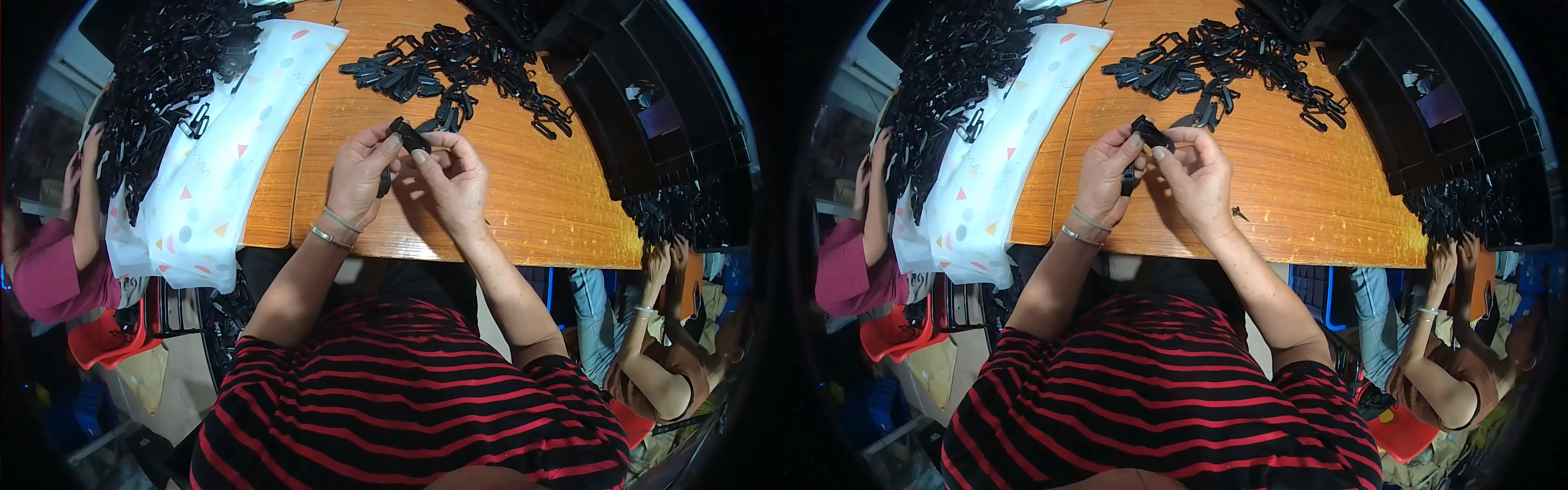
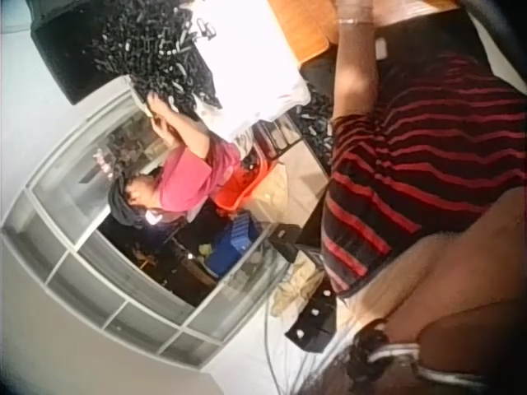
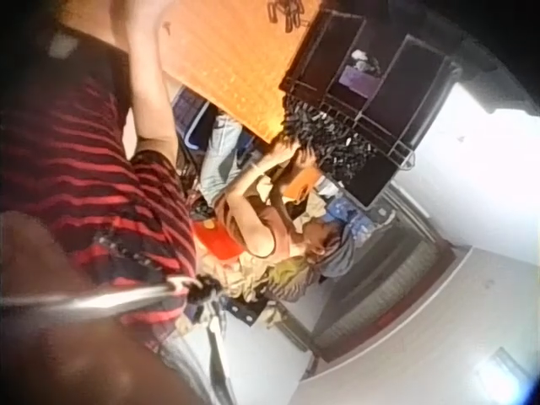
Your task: Assembling small black plastic buckle components by hand on a wooden table.
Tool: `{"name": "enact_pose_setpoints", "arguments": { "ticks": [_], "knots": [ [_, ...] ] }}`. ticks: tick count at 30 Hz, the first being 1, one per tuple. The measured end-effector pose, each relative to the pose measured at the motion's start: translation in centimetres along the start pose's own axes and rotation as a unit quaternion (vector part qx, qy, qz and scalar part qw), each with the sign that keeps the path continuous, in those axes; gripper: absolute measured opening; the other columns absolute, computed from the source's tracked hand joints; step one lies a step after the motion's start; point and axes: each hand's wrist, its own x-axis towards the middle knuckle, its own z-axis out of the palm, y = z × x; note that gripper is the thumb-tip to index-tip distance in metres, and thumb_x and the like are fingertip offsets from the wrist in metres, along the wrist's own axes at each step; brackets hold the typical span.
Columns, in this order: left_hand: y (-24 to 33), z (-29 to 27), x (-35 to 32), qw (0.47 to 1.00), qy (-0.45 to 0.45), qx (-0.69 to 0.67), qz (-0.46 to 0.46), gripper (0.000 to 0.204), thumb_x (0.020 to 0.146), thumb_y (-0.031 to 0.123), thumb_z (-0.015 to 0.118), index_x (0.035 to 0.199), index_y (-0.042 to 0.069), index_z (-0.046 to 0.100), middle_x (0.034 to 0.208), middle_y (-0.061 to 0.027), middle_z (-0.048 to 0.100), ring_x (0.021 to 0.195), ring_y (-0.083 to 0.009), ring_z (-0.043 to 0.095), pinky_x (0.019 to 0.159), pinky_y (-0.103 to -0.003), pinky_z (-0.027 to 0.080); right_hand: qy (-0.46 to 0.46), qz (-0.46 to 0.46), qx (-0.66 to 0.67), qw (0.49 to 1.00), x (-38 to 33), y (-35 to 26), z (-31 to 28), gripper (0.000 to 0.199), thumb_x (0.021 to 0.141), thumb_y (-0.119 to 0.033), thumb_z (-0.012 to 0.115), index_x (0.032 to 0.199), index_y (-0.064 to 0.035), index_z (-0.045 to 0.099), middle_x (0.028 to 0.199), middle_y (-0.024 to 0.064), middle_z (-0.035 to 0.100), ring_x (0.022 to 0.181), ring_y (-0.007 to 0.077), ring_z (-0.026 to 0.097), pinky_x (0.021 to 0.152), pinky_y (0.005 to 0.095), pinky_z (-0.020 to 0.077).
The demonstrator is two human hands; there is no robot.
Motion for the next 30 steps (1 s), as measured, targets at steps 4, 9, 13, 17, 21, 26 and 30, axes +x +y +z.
{"name": "enact_pose_setpoints", "arguments": {
  "ticks": [4,9,13,17,21,26,30],
  "knots": [
    [1.0,0.1,-0.5,0.993,-0.005,0.116,0.033,0.027,0.089,0.011,0.065,0.114,0.0,0.061,0.085,0.0018,0.062,0.066,-0.0031,0.053,0.058,-0.016,0.043,0.011,-0.048,-0.038,0.998,0.0,-1.3,-0.1,0.023,0.088,0.001,0.063,0.111,-0.0002,0.057,0.081,-0.0001,0.062,0.07,0.0039,0.058,0.061,0.0168,0.0484],
    [1.7,0.3,-0.8,0.983,-0.022,0.173,0.06,0.027,0.09,0.012,0.064,0.114,0.0,0.061,0.087,0.001,0.063,0.067,-0.0021,0.053,0.058,-0.015,0.042,0.002,-0.103,-0.111,0.989,0.4,-1.0,-0.2,0.023,0.085,0.004,0.065,0.107,0.0,0.06,0.081,-0.0025,0.057,0.07,0.0021,0.054,0.063,0.0157,0.0468],
    [1.9,-0.2,-0.9,0.979,-0.029,0.193,0.065,0.026,0.09,0.012,0.064,0.113,0.001,0.063,0.085,0.0004,0.064,0.065,-0.0019,0.053,0.055,-0.015,0.042,-0.004,-0.104,-0.136,0.985,0.4,-0.8,-0.2,0.022,0.084,0.005,0.066,0.105,-0.0003,0.062,0.081,-0.0024,0.056,0.07,0.0021,0.054,0.062,0.0159,0.0471],
    [1.5,0.0,-1.5,0.981,-0.014,0.188,0.055,0.027,0.09,0.012,0.064,0.115,0.002,0.063,0.082,0.0017,0.063,0.062,-0.0017,0.051,0.053,-0.015,0.041,-0.004,-0.128,-0.202,0.971,0.3,0.3,-0.6,0.021,0.082,0.004,0.068,0.102,-0.0012,0.063,0.082,-0.001,0.056,0.07,0.0038,0.055,0.057,0.0183,0.0491],
    [0.6,-0.1,-2.4,0.979,-0.011,0.187,0.079,0.03,0.091,0.01,0.062,0.12,0.001,0.062,0.086,0.0029,0.063,0.064,-0.0013,0.049,0.056,-0.016,0.04,0.007,-0.255,-0.343,0.904,-0.4,-0.1,0.4,0.025,0.076,0.001,0.074,0.1,-0.0016,0.064,0.084,0.0061,0.056,0.067,0.0104,0.058,0.054,0.0227,0.0515],
    [1.1,-0.8,-3.2,0.974,-0.046,0.211,0.064,0.033,0.094,0.01,0.057,0.126,0.001,0.057,0.093,0.0022,0.064,0.065,-0.0013,0.047,0.059,-0.016,0.04,0.018,-0.226,-0.337,0.914,-1.3,0.5,1.2,0.039,0.071,-0.002,0.079,0.106,-0.0034,0.062,0.094,0.0101,0.057,0.07,0.014,0.059,0.056,0.0241,0.0509],
    [2.3,-0.3,-4.3,0.989,-0.066,0.131,0.016,0.024,0.098,0.013,0.05,0.119,0.002,0.057,0.092,0.0014,0.062,0.061,-0.0008,0.046,0.055,-0.015,0.038,-0.022,-0.202,-0.302,0.931,-1.1,1.0,1.2,0.049,0.076,-0.007,0.076,0.12,-0.0021,0.054,0.104,0.0111,0.057,0.079,0.0158,0.06,0.065,0.0261,0.0514]
  ]
}}
